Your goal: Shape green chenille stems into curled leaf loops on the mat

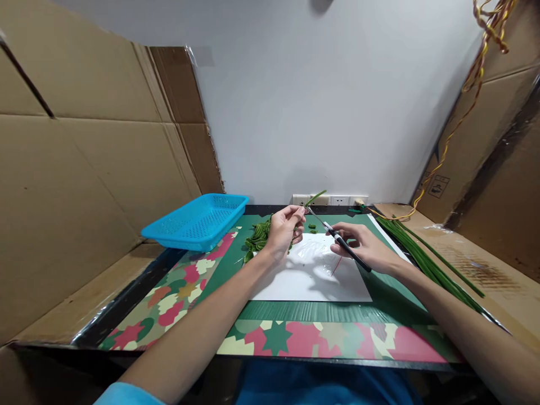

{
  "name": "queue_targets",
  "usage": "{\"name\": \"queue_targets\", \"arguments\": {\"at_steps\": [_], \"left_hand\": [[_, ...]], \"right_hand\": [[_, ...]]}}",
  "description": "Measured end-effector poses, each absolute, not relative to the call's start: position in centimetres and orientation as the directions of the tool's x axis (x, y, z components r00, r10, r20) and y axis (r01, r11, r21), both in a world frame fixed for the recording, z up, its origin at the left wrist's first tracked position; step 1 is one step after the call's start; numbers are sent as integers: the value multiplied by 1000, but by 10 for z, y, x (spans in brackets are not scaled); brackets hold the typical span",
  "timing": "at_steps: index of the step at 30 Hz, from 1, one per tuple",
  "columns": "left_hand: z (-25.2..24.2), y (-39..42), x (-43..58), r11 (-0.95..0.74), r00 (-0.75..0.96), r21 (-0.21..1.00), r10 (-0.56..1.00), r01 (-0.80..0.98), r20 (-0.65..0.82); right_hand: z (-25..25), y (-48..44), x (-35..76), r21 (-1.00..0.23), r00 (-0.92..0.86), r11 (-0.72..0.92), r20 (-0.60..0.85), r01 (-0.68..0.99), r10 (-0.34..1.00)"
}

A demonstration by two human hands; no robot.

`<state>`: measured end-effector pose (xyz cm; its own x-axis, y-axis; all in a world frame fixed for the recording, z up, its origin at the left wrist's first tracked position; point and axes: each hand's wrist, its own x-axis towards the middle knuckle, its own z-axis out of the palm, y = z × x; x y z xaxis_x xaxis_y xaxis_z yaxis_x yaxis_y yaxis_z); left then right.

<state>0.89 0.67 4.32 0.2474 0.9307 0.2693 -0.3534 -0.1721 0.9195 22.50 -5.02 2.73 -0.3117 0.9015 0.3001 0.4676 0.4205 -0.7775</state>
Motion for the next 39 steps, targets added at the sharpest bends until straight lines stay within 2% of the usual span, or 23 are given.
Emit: {"name": "queue_targets", "arguments": {"at_steps": [8, 25, 34, 39], "left_hand": [[41, 10, 9, -233, 244, 926, 919, -298, 310], [46, 10, 6, -220, 249, 939, 925, -264, 287], [45, 12, 5, -408, 125, 891, 891, -199, 436], [47, 11, 4, -394, 134, 885, 891, -247, 434]], "right_hand": [[27, -52, 223, -823, -349, 409, 277, 395, 895], [21, -47, 226, -892, -364, 364, 256, 268, 896], [28, -52, 223, -922, -458, 331, 209, 203, 864], [31, -56, 220, -940, -510, 303, 186, 156, 840]]}}
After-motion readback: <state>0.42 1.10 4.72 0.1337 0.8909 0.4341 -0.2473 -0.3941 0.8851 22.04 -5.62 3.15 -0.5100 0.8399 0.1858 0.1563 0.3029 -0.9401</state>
